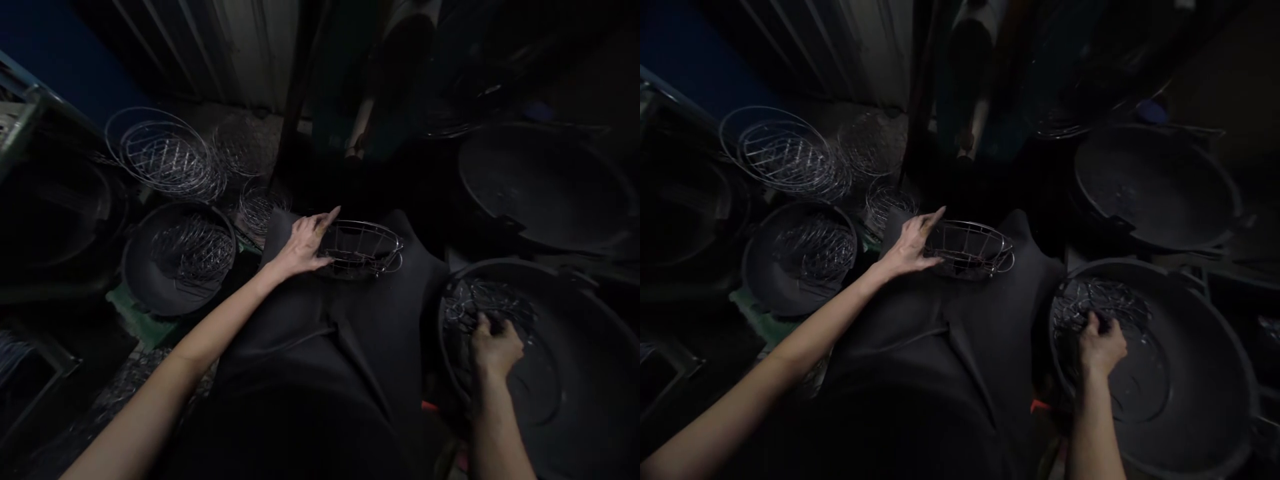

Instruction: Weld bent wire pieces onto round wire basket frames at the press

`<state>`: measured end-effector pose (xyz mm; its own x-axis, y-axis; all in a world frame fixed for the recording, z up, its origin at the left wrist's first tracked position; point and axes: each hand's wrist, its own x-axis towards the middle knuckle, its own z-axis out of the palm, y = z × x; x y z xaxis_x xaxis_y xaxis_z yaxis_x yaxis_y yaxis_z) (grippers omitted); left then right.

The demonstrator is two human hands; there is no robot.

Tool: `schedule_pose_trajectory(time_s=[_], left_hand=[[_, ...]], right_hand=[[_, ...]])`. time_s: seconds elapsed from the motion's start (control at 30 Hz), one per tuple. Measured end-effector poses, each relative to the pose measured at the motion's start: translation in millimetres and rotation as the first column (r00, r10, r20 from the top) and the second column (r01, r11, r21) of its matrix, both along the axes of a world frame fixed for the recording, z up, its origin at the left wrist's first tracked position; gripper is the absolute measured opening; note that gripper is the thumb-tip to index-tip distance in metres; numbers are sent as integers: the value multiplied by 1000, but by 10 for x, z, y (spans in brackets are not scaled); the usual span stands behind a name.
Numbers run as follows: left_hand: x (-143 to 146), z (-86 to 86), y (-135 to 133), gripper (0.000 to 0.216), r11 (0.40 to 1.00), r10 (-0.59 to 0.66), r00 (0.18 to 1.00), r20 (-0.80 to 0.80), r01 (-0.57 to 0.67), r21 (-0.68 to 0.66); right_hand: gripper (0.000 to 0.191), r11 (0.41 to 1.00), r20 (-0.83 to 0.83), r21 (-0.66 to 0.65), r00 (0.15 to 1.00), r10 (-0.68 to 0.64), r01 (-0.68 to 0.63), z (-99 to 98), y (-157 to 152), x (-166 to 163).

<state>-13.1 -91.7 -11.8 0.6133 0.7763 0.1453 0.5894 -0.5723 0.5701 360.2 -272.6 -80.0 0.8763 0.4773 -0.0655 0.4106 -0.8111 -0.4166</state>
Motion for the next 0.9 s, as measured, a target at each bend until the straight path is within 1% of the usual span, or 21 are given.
schedule_pose_trajectory(time_s=[0.07, 0.1, 0.17, 0.23, 0.27, 0.3, 0.37, 0.47, 0.5, 0.53, 0.57, 0.6, 0.67, 0.73, 0.77, 0.83, 0.87, 0.9], left_hand=[[11, -38, 31, 99, 1000, 3, 999, 35, -2, -16], [2, -56, 36, 99, 1000, 0, 998, 59, 1, -21], [-25, -82, 35, 96, 999, -12, 994, 111, 15, -32], [-39, -85, 37, 93, 999, -15, 988, 156, 22, -42], [-37, -75, 44, 91, 999, -17, 985, 173, 24, -39], [-29, -56, 55, 91, 999, -24, 981, 191, 29, -26], [-2, 13, 88, 91, 999, -53, 972, 227, 49, 23], [38, 186, 145, 93, 994, -79, 959, 272, 56, 92], [48, 253, 161, 93, 993, -78, 957, 280, 51, 104], [56, 318, 177, 92, 992, -80, 957, 279, 49, 117], [65, 379, 193, 89, 989, -89, 958, 273, 52, 140], [74, 432, 210, 85, 984, -99, 961, 256, 56, 170], [99, 510, 245, 73, 972, -102, 974, 201, 54, 230], [130, 555, 279, 63, 962, -69, 988, 140, 29, 271], [144, 567, 295, 61, 959, -47, 992, 114, 13, 283], [160, 577, 325, 61, 953, -13, 997, 73, -9, 303], [160, 577, 341, 62, 950, 0, 998, 58, -18, 313], [153, 573, 360, 61, 947, 9, 999, 48, -24, 321]], right_hand=[[34, 989, 18, 150, 1000, -13, 10, 197, -38, -100], [35, 972, 9, 234, 1000, -12, 9, 313, -48, -174], [36, 920, -33, 391, 999, 5, 8, 551, -36, -375], [37, 873, -78, 488, 996, 41, 2, 734, 9, -613], [37, 856, -99, 517, 993, 65, -5, 783, 33, -729], [37, 848, -122, 530, 988, 94, -15, 794, 54, -833], [38, 856, -154, 508, 968, 198, -94, 714, 79, -986], [44, 882, -200, 374, 904, 378, -285, 510, 110, -1076], [46, 884, -230, 350, 886, 403, -311, 485, 137, -1086], [46, 885, -267, 354, 874, 405, -302, 504, 180, -1097], [45, 882, -315, 389, 860, 400, -268, 569, 242, -1119], [42, 866, -365, 443, 836, 409, -230, 675, 323, -1155], [36, 798, -435, 573, 756, 488, -186, 960, 542, -1277], [33, 715, -459, 673, 650, 606, -191, 1238, 826, -1447], [33, 682, -460, 703, 602, 652, -201, 1342, 983, -1537], [33, 647, -453, 723, 539, 709, -243, 1456, 1298, -1701], [32, 639, -433, 714, 537, 724, -287, 1470, 1442, -1771], [31, 633, -394, 693, 554, 734, -345, 1464, 1570, -1830]])
